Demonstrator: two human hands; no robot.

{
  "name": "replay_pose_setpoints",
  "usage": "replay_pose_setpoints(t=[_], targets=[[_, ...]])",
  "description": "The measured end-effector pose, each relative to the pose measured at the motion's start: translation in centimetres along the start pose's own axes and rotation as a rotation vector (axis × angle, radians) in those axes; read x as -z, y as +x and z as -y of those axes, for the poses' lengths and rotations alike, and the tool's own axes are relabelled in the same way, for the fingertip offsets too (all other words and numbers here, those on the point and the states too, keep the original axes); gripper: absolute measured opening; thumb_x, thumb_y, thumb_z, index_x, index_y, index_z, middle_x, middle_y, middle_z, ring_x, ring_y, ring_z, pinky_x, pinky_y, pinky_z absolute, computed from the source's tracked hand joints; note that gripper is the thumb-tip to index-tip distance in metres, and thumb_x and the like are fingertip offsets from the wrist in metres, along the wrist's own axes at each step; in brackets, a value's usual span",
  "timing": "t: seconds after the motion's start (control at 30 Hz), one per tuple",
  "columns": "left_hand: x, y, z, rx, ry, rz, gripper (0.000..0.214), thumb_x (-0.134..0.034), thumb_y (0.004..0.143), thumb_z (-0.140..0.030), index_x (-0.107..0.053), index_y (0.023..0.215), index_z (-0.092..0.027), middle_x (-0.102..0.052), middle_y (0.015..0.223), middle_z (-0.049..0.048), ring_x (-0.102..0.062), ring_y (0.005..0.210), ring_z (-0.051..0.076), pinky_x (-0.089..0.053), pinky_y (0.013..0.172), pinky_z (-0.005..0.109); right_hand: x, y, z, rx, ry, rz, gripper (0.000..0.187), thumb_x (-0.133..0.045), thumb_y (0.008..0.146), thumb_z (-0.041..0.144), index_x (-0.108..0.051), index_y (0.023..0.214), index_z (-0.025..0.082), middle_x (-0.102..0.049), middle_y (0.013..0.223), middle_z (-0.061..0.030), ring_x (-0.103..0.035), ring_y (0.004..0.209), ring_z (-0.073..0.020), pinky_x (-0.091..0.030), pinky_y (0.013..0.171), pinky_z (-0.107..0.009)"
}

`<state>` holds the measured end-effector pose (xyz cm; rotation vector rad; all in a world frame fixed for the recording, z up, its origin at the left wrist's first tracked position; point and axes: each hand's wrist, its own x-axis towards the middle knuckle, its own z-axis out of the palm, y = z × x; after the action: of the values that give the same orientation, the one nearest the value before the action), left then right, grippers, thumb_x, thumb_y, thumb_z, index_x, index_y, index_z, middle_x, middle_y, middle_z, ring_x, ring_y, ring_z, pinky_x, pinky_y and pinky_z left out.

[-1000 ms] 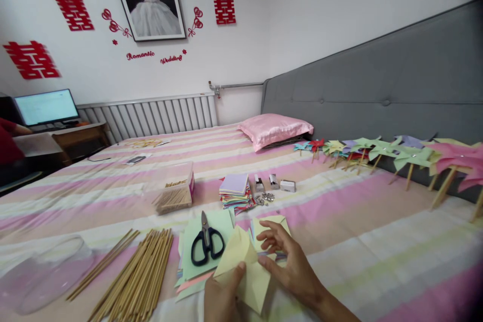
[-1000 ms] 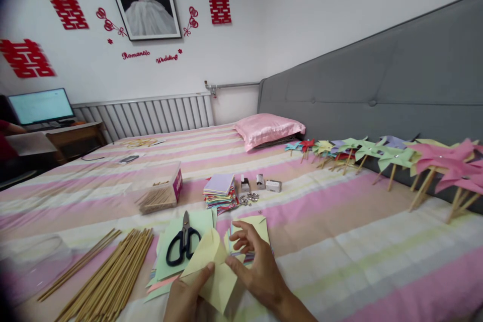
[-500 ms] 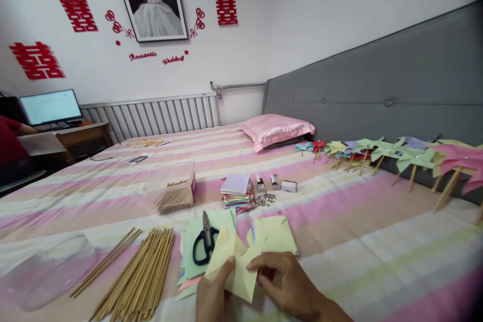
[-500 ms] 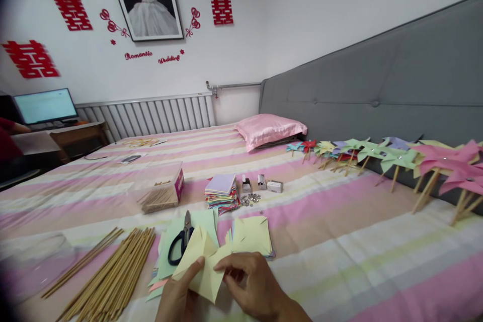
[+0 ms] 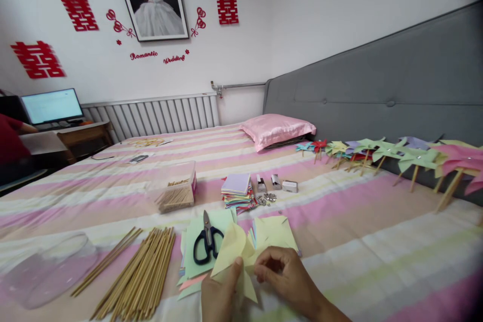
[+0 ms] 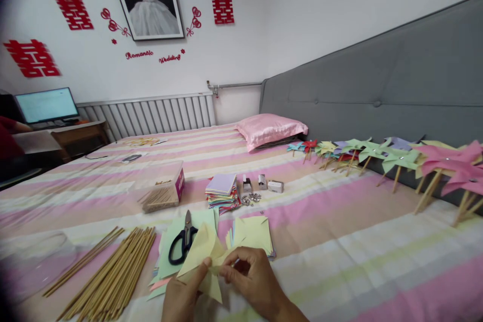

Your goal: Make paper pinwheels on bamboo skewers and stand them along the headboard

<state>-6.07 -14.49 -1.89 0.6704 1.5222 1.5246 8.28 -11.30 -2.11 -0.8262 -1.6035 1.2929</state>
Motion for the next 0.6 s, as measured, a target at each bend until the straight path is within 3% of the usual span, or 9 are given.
replay_pose_setpoints(t=[0.27, 0.6], targets=[[-0.36, -0.2, 0.33, -0.046, 0.003, -0.008, 0.04, -0.076, 0.049, -0.039, -0.069, 0.071, -0.006, -0.071, 0.058, 0.0103, -0.063, 0.052, 0.022, -0.047, 0.047, 0.027, -0.27, 0.16, -0.04, 0.014, 0.085, -0.062, 0.02, -0.061, 0.075, 0.033, -0.059, 0.068, 0.013, -0.061, 0.074, -0.004, -0.058, 0.056, -0.0127, -0.043, 0.052, -0.022], [-0.82, -0.99, -0.52, -0.069, -0.014, -0.007, 0.039, -0.079, 0.046, -0.035, -0.07, 0.071, -0.006, -0.07, 0.055, 0.009, -0.065, 0.058, 0.025, -0.05, 0.053, 0.028, -0.52, 0.12, 0.34, -0.019, 0.005, -0.112, 0.02, -0.059, 0.075, 0.032, -0.057, 0.067, 0.014, -0.06, 0.065, -0.0023, -0.056, 0.053, -0.0129, -0.042, 0.05, -0.022]])
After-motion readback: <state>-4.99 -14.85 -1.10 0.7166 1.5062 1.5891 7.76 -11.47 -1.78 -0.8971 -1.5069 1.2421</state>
